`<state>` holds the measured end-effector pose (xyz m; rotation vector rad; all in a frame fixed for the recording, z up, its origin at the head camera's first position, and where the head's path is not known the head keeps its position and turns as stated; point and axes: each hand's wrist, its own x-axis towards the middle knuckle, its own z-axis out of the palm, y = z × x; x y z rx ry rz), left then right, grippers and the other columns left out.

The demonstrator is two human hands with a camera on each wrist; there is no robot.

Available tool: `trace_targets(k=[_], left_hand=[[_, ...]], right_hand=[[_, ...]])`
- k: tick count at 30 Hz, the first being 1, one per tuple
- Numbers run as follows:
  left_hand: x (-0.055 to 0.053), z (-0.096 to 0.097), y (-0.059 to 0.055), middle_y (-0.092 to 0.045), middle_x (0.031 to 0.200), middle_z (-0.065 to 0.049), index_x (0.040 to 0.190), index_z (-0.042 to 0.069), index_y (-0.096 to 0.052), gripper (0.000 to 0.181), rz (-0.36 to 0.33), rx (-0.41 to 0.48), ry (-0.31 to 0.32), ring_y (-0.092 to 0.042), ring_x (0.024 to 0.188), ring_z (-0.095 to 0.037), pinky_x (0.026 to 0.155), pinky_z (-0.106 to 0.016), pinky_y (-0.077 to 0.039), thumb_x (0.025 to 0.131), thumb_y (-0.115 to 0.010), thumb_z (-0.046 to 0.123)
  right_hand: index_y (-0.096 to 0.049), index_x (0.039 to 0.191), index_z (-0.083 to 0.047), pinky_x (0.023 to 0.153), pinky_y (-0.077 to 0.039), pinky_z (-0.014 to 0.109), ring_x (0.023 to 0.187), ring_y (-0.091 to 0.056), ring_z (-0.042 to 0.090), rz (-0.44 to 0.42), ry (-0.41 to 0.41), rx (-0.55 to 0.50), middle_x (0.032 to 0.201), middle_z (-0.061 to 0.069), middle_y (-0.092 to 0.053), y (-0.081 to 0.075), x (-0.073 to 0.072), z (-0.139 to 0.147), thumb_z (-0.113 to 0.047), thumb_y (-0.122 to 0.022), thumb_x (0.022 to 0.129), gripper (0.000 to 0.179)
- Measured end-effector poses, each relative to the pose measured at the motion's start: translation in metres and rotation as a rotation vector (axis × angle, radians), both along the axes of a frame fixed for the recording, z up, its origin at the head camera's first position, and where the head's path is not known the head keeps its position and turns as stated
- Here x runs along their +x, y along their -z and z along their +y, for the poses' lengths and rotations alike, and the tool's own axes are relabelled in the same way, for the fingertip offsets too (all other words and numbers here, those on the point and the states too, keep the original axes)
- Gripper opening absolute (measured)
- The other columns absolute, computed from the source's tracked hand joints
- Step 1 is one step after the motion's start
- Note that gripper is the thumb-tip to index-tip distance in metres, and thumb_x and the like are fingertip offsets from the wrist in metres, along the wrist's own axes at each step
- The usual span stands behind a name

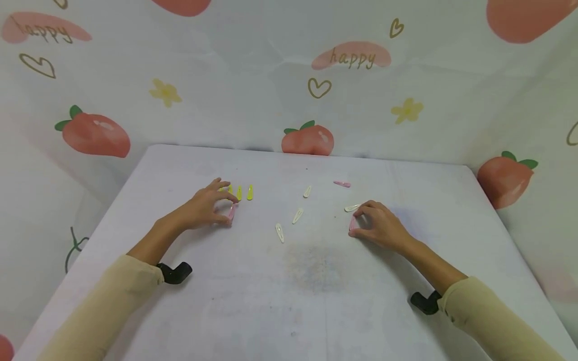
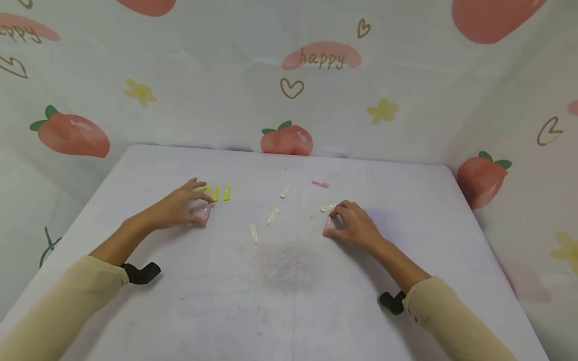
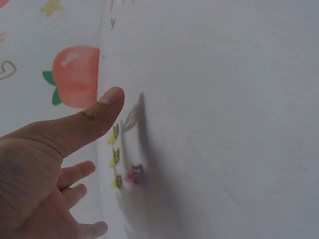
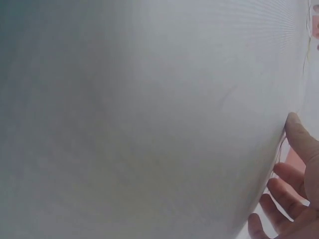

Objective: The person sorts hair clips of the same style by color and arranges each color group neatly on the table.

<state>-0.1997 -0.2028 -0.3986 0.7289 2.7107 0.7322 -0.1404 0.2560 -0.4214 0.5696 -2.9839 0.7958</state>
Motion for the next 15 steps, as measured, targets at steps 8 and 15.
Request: trace_targets(k=[8, 15], left_hand=[[0.009, -0.015, 0.006, -0.033, 0.153, -0.028, 0.119, 0.007, -0.070, 0.050, -0.025, 0.003, -0.025, -0.009, 0.147, -0.050, 0.109, -0.073, -0.015, 0.076, -0.087, 0.025], [0.011, -0.020, 0.011, -0.030, 0.154, -0.029, 0.122, 0.006, -0.069, 0.054, -0.047, 0.047, -0.035, -0.006, 0.148, -0.049, 0.109, -0.073, -0.013, 0.076, -0.087, 0.027]], right_hand=[[-0.071, 0.104, -0.006, 0.097, -0.045, 0.054, 0.116, -0.055, 0.033, -0.012, 0.009, -0.013, 0.114, 0.009, -0.063, 0.000, 0.000, 0.000, -0.028, -0.089, 0.074, 0.042], [-0.072, 0.107, -0.004, 0.098, -0.045, 0.053, 0.115, -0.056, 0.032, -0.021, -0.016, -0.006, 0.114, 0.010, -0.064, -0.003, -0.001, -0.004, -0.026, -0.089, 0.074, 0.042]])
